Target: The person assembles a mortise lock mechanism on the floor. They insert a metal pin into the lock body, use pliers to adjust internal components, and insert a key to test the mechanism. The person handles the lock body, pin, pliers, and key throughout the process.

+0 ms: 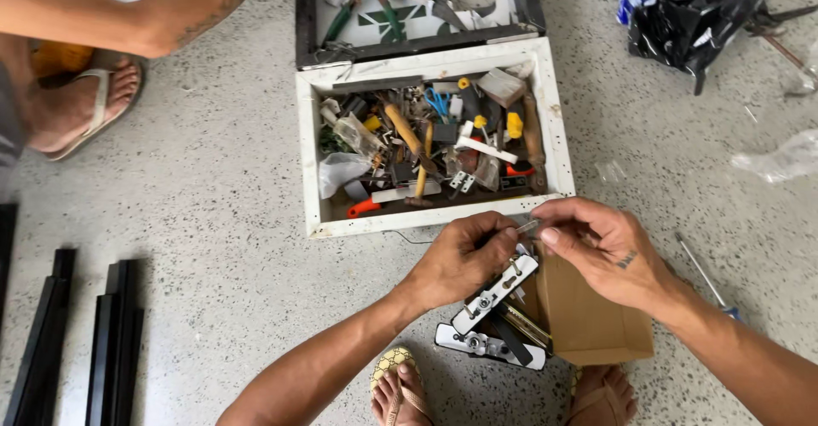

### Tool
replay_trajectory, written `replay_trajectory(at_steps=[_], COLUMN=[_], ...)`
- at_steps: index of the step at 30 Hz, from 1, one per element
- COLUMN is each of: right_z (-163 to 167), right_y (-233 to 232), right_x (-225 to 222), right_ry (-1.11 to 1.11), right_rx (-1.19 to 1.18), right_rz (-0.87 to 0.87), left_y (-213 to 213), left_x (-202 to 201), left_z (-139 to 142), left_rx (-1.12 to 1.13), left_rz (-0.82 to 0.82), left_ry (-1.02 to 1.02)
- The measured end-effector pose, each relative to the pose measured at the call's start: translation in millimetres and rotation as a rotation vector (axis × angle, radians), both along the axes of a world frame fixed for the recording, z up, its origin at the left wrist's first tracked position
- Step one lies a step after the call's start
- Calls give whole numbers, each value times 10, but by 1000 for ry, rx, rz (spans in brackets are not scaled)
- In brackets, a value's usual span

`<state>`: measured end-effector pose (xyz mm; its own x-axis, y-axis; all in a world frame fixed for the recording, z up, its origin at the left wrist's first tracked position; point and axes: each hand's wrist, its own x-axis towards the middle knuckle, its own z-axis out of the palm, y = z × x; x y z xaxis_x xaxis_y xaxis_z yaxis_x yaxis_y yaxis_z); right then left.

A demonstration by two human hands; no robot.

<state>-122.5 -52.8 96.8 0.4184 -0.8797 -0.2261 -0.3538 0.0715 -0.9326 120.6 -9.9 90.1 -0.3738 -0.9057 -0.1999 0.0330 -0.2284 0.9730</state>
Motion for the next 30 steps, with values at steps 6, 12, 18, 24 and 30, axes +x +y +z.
replay_trajectory(at_steps=[6,12,18,24,30], right_z=[162,255,285,121,-387], right_y=[13,26,44,-31,-301], right_x=[78,120,134,-13,-542], right_ry=[13,110,120,200,451], right_rx=[-33,-159,-192,-239,-78], right_rz=[7,28,73,89,31], left_y=[5,24,29,121,408], left_x=[-3,-25,-27,-14,232], left_z=[217,329,359,94,-377], left_rx=[-79,-211,-224,-260,-7], left_rz=[12,51,6,-27,-148], left_ry=[-137,-332,-346,-296,-496])
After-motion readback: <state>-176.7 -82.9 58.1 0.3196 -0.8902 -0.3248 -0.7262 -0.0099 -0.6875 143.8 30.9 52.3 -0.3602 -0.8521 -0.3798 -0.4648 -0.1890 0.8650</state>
